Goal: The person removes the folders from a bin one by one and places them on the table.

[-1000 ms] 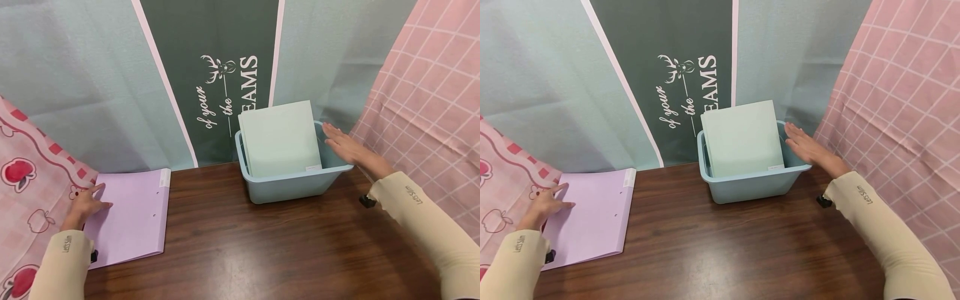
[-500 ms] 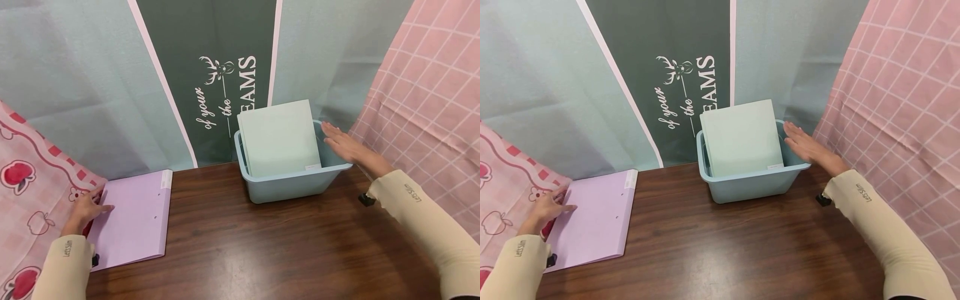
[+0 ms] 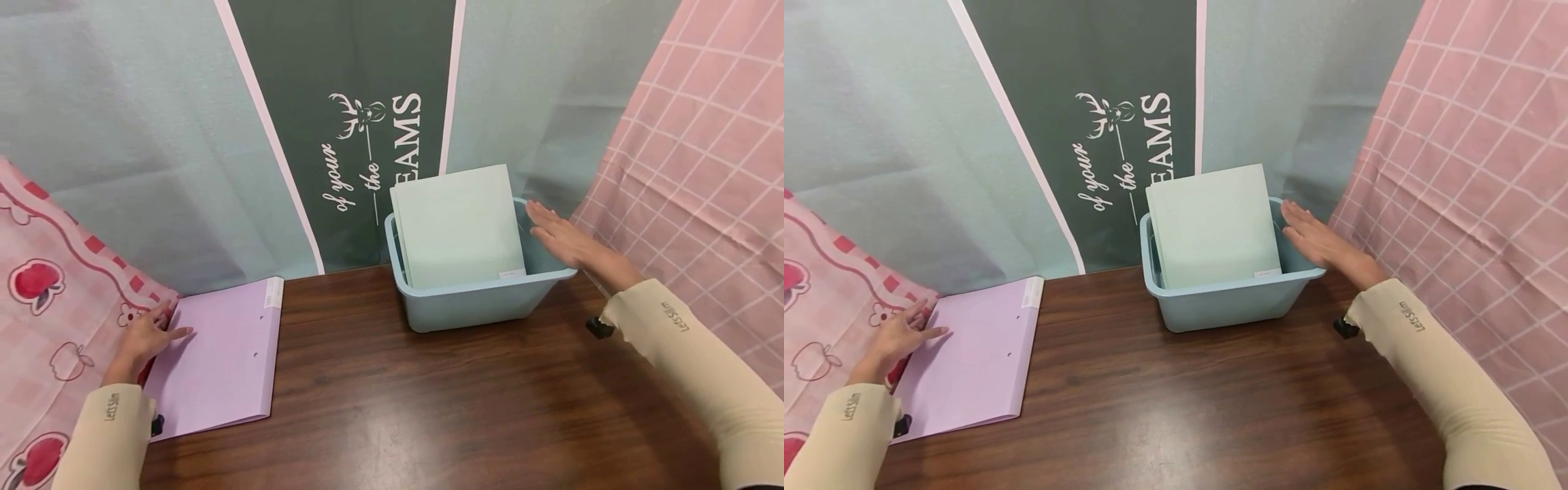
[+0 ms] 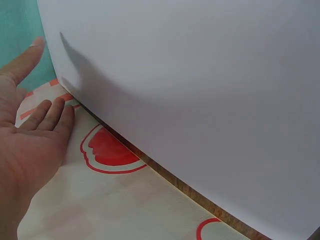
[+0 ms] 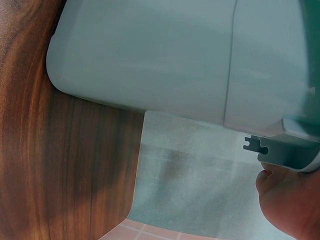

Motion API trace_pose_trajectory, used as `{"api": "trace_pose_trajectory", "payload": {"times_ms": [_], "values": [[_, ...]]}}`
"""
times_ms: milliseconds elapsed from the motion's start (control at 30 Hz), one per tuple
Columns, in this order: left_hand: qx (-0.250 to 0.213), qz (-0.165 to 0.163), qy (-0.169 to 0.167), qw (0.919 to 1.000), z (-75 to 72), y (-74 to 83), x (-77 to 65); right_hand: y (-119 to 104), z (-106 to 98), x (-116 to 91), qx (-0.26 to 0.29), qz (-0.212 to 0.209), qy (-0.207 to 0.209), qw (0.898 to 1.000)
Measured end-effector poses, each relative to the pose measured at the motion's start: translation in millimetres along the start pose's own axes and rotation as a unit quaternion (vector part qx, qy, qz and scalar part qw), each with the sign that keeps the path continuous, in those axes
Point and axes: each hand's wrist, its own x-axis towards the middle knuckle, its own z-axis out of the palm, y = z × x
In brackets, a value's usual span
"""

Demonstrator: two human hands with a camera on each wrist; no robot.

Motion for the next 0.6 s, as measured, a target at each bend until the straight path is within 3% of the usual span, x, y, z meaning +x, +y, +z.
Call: {"api": "trace_pose_trajectory", "payload": {"times_ms": [167,400,600], "values": [[-0.013,0.019,0.02,0.9995,1.6,6.6,-0.3,2,1,0,0.003,-0.007,0.006,1.0],[-0.02,0.08,0.024,0.9963,2.7,20.2,3.3,4,0,0,0.007,-0.016,0.007,1.0],[-0.032,0.084,0.018,0.9958,3.7,37.9,3.1,5,0,1,0.004,-0.015,0.005,1.0]]}}
